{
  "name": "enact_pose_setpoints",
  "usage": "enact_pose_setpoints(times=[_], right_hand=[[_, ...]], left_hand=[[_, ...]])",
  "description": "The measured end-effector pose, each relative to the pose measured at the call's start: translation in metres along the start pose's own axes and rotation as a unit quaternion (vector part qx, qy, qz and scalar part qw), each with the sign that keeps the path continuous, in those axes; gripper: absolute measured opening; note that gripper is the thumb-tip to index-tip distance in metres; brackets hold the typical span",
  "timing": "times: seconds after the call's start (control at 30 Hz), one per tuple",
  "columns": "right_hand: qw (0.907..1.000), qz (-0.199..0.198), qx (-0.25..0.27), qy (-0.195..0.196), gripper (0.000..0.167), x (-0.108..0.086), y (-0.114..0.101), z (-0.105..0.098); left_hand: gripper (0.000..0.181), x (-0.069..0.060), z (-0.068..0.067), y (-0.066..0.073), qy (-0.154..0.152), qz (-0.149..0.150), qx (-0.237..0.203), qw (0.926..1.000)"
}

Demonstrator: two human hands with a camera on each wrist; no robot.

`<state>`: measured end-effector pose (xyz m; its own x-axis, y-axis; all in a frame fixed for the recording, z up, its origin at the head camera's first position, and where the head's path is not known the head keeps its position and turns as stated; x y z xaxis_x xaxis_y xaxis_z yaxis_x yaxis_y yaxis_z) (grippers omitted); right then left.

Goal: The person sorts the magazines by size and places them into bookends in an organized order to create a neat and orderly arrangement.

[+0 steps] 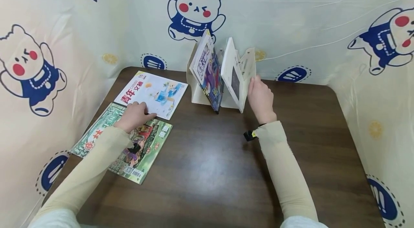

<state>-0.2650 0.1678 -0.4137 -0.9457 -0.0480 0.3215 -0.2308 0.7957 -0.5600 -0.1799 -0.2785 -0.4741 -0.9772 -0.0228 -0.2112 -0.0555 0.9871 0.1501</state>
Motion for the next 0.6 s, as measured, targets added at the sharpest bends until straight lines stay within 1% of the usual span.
enact_pose_setpoints(times=[0.07, 0.1, 0.2, 0.3, 0.37, 0.43, 0.53, 0.6], right_hand=[[1.0, -0.002, -0.001, 0.0, 0.046, -0.001, 0.0, 0.0], [1.0, -0.003, -0.003, 0.001, 0.046, -0.001, 0.0, 0.0], [1.0, -0.003, -0.004, 0.003, 0.047, -0.001, 0.0, 0.0], [1.0, -0.002, -0.003, 0.005, 0.048, -0.001, 0.0, 0.0], [1.0, -0.002, -0.002, 0.005, 0.047, -0.001, 0.0, 0.0], [1.0, -0.002, -0.001, 0.006, 0.046, -0.001, 0.0, 0.001], [1.0, -0.001, 0.0, 0.005, 0.045, 0.0, 0.002, 0.002], [1.0, -0.001, 0.001, 0.004, 0.045, 0.001, 0.002, 0.002]], left_hand=[[0.042, 0.003, 0.001, -0.007, 0.018, -0.004, -0.004, 0.9998], [0.041, 0.005, 0.001, -0.011, 0.022, -0.004, -0.009, 0.9997], [0.04, 0.014, -0.001, -0.025, 0.027, -0.021, -0.019, 0.9992], [0.042, 0.023, -0.006, -0.042, 0.032, -0.041, -0.026, 0.9983], [0.046, 0.028, -0.009, -0.054, 0.037, -0.062, -0.022, 0.9972], [0.054, 0.032, -0.012, -0.065, 0.036, -0.087, -0.021, 0.9953], [0.07, 0.038, -0.015, -0.077, 0.022, -0.133, -0.019, 0.9906], [0.078, 0.039, -0.017, -0.083, 0.012, -0.162, -0.026, 0.9864]])
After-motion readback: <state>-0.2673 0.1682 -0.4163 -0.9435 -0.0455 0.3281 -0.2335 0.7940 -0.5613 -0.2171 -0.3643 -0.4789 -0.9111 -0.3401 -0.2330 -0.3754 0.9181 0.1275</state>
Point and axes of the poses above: each hand's wrist, its own x-axis towards the middle knuckle, its own z-axis out of the palm, y = z × x, the point moved 3 cm from there along x, towards the middle knuckle, and after that the axes turned 8 degrees about x, right-handed, at the moved point
